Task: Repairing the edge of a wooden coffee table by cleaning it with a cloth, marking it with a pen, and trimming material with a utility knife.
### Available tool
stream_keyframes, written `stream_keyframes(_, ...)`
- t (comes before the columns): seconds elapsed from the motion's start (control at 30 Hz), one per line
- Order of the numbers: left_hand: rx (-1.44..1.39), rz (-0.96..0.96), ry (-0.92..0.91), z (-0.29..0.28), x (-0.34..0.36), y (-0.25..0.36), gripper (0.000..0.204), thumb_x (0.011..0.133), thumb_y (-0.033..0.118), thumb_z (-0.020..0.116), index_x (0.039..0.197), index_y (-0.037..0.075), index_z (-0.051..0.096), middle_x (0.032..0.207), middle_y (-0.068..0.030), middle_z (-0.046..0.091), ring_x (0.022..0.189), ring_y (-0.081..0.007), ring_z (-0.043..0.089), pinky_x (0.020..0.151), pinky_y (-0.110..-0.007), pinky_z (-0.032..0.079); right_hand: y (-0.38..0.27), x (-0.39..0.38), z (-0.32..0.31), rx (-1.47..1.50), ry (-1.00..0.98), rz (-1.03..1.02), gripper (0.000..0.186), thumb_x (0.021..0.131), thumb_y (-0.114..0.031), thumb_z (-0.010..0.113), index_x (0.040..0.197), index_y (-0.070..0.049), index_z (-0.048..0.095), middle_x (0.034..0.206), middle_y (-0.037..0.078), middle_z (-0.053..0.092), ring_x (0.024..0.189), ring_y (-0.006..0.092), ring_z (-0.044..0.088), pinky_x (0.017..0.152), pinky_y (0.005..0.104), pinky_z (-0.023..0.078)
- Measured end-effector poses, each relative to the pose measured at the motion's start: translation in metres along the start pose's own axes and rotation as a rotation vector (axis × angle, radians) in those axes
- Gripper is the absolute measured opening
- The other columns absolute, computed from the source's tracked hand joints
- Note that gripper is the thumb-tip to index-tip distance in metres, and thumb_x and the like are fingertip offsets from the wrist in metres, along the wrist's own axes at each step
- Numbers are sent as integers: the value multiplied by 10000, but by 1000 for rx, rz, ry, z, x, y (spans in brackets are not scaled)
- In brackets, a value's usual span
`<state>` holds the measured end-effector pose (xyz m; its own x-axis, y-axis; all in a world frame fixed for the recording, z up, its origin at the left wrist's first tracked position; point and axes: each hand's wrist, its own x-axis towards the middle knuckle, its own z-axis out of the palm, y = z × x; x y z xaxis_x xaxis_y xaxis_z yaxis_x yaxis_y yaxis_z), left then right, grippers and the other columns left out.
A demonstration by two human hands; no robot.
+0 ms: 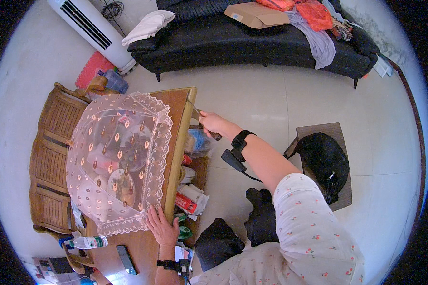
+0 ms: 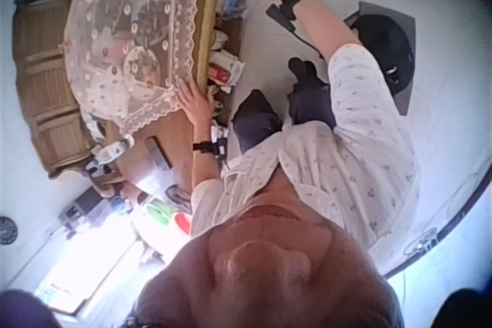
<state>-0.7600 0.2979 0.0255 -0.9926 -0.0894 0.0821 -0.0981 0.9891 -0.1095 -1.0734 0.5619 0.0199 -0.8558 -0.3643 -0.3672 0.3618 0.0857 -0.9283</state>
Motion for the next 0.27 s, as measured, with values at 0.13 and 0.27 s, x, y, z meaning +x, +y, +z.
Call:
stream_keyframes(0.13,-2,5,37,2,2,5,739,738,363,638,1322,28,333,1414,-203,226,1301,-357,221,1052,-518,173,-2,14,-9,-122,66,-47,496,932,-224,368,1381,-54,246,523,32,487,409,123,449,450,296,399)
stream_keyframes(0.27,14,17,37,5,1,1,759,734,372,644,1330,29,322,1422,-202,213,1315,-359,195,1055,-516,170,-12,-4,0,-236,15,-11,507,931,-264,388,1398,-131,240,618,62,530,408,144,475,472,300,424)
